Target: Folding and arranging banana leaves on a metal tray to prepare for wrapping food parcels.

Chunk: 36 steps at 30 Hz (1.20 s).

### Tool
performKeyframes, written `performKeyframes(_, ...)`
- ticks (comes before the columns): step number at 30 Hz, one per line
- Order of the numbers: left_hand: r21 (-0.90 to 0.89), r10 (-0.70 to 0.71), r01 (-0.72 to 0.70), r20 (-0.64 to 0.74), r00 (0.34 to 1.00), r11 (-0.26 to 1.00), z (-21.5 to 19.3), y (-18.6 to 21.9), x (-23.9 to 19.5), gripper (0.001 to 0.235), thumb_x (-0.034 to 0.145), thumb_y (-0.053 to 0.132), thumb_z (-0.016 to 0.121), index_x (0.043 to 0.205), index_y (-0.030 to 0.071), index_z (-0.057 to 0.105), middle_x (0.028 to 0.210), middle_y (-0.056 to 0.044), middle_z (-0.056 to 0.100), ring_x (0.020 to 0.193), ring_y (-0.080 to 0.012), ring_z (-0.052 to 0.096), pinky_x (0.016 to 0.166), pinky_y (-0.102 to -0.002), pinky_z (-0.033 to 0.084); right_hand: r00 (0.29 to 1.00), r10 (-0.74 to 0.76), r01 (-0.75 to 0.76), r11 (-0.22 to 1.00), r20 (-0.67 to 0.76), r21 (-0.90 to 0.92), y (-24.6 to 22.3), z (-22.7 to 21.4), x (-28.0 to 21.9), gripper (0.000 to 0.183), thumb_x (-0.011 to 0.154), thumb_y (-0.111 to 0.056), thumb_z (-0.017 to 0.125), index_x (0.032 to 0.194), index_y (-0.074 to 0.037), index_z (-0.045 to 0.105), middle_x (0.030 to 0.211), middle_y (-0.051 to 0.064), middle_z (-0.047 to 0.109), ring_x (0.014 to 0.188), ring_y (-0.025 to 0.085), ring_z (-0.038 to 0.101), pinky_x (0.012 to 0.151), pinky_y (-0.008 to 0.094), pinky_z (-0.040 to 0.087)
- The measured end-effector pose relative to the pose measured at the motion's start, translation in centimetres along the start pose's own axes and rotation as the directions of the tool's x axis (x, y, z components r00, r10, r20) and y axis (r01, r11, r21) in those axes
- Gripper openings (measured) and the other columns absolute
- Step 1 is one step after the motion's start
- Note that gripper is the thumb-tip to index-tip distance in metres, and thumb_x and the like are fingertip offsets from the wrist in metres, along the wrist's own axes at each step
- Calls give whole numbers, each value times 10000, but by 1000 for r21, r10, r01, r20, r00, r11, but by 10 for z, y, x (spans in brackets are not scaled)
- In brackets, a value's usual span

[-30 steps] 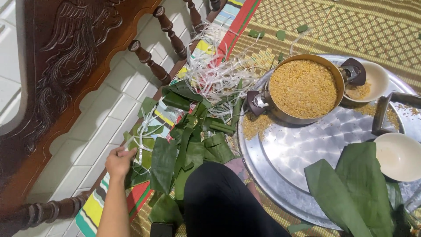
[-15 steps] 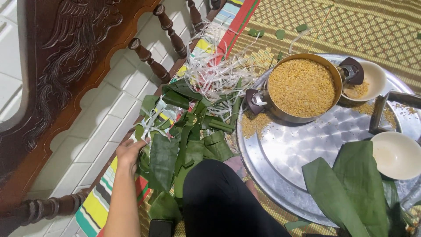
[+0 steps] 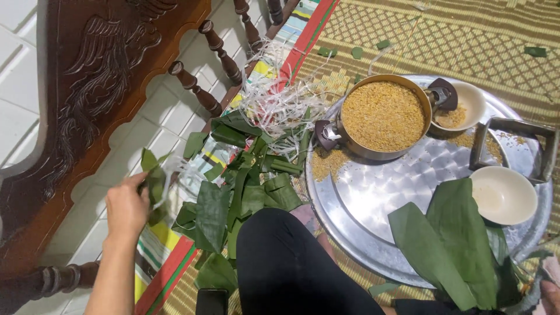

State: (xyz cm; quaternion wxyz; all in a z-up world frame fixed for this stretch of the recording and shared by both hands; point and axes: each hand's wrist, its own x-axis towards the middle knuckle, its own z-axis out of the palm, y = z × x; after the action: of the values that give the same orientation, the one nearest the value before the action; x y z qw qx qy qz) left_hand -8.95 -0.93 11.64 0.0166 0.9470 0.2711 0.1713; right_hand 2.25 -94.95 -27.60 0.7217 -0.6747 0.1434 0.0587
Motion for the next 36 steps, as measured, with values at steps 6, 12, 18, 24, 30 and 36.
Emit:
performKeyframes(6, -1, 39, -39, -86, 996, 999, -25, 4, -23, 416, 964, -104, 669, 1362, -88, 786, 1008, -344, 773, 696, -410, 704, 742, -480, 572, 949, -260, 155, 879, -180, -451, -9, 4, -89, 281, 1242, -78, 675, 1461, 83, 607, 1113, 223, 626, 811, 259, 558, 641, 312, 407)
performKeyframes(12, -13, 223, -253, -428, 876, 967, -58, 22, -34, 393, 1057, -271, 663, 1444, -300, 725, 1268, -397, 767, 1043, -446, 743, 943, -477, 581, 891, -395, 258, 845, -222, -468, -111, 90, -136, 257, 1240, 66, 736, 1448, 137, 603, 1174, 254, 627, 914, 267, 592, 779, 318, 478)
performKeyframes(18, -488, -228, 171, -61, 972, 856, -84, 84, -44, 600, 1377, 366, 284, 1539, -115, 605, 1365, -241, 684, 1102, -321, 689, 836, -423, 556, 869, -494, 302, 578, -30, -758, -224, 166, -155, 286, 982, 46, 821, 1264, 79, 783, 1076, 173, 679, 1024, 273, 562, 943, 377, 465)
performKeyframes(24, -644, 26, -40, -32, 999, 764, -80, 222, -52, 354, 1251, 93, 481, 1493, -154, 560, 1322, -294, 668, 1069, -321, 693, 824, -375, 579, 895, -266, 444, 437, 359, -782, -240, 268, -139, 389, 921, -270, 694, 1303, -214, 746, 964, 16, 691, 664, 173, 620, 614, 328, 527)
performKeyframes(30, -746, 100, 310, 448, 889, 589, 41, 369, -132, 556, 950, 79, 683, 1479, 14, 529, 1250, -177, 761, 966, -229, 778, 781, -325, 637, 910, 95, 400, 53, 403, -915, -218, 295, -125, 551, 950, -391, 593, 1468, -210, 546, 1024, 156, 723, 712, 400, 733, 626, 522, 588)
performKeyframes(36, -575, 123, 422, 680, 723, 700, 129, 424, -194, 691, 927, 149, 760, 1561, 64, 499, 1466, -338, 597, 1403, -456, 567, 1143, -589, 485, 972, 114, 201, 25, 203, -979, -226, 252, -112, 496, 977, -397, 538, 1438, -290, 688, 1130, 150, 791, 951, 414, 806, 813, 536, 633)
